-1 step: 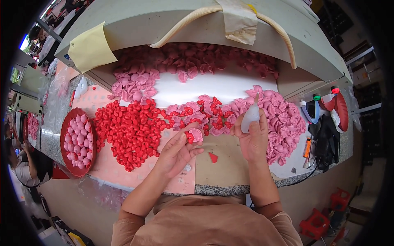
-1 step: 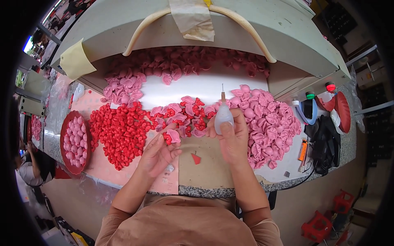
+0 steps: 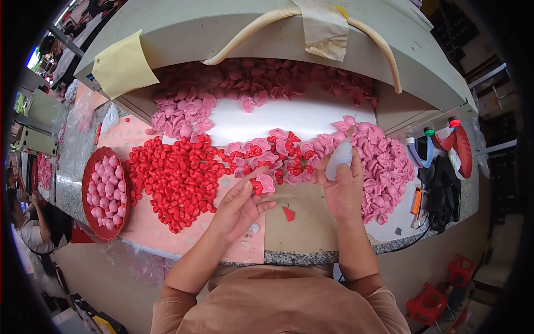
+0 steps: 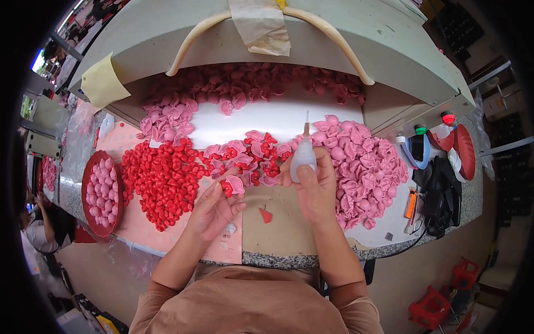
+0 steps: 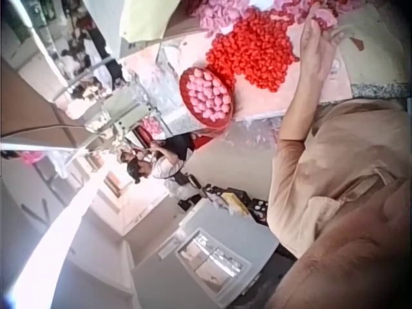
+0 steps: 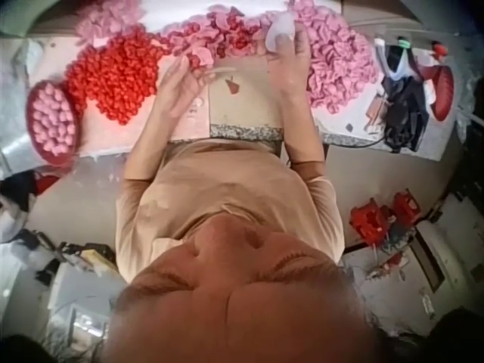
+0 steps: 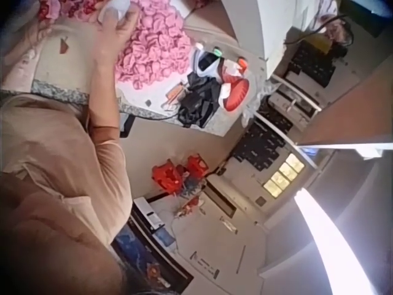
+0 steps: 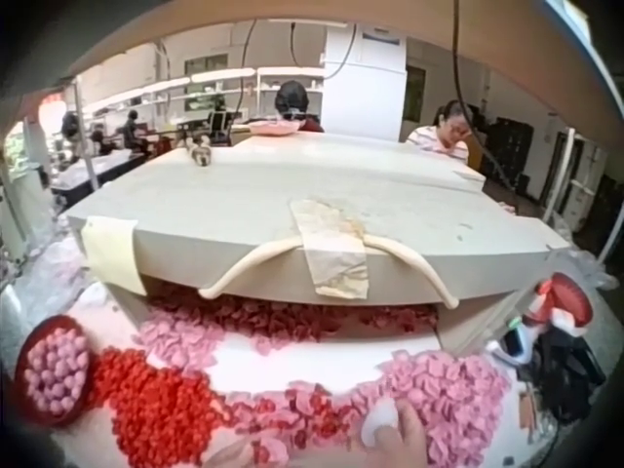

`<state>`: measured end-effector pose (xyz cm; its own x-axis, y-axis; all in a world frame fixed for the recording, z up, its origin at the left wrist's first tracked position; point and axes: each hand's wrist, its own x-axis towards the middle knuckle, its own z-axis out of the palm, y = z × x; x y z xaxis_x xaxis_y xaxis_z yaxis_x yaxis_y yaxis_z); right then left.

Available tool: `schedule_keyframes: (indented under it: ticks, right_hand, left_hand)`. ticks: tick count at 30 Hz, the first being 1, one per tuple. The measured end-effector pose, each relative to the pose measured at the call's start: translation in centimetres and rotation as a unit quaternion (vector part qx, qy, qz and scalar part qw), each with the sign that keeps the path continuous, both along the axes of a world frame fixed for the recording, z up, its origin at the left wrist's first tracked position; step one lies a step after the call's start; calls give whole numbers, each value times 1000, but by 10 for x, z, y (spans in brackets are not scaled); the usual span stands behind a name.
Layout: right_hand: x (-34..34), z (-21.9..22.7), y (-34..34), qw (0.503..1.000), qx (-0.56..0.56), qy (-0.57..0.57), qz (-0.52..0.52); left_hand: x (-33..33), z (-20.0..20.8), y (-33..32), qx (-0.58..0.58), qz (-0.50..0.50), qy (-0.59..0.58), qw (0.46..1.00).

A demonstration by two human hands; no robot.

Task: Assembling small pink and red plastic toy parts at a factory workbench using a manual glue dispenser.

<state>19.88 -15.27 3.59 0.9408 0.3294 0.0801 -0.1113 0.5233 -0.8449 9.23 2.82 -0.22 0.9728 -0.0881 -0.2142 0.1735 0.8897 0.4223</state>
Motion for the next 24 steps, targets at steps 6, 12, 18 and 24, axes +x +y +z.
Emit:
schedule_keyframes:
  ticks: [6, 12, 18, 24]
  right_hand:
    - [-2, 7, -20, 998, -16, -36, -52]
    - [-13, 3, -89, 976, -160, -81, -121]
    - [-15, 15, -76, 796, -533, -278, -75]
    - [-3, 3, -34, 656, -629, -415, -41]
  left_hand:
    - [-4, -3, -2, -8, 41, 14, 999]
    - [-8, -9, 3, -66, 47, 44, 996]
    - [1, -3, 4, -107, 72, 59, 990]
    - [-3, -3, 22, -96, 93, 40, 990]
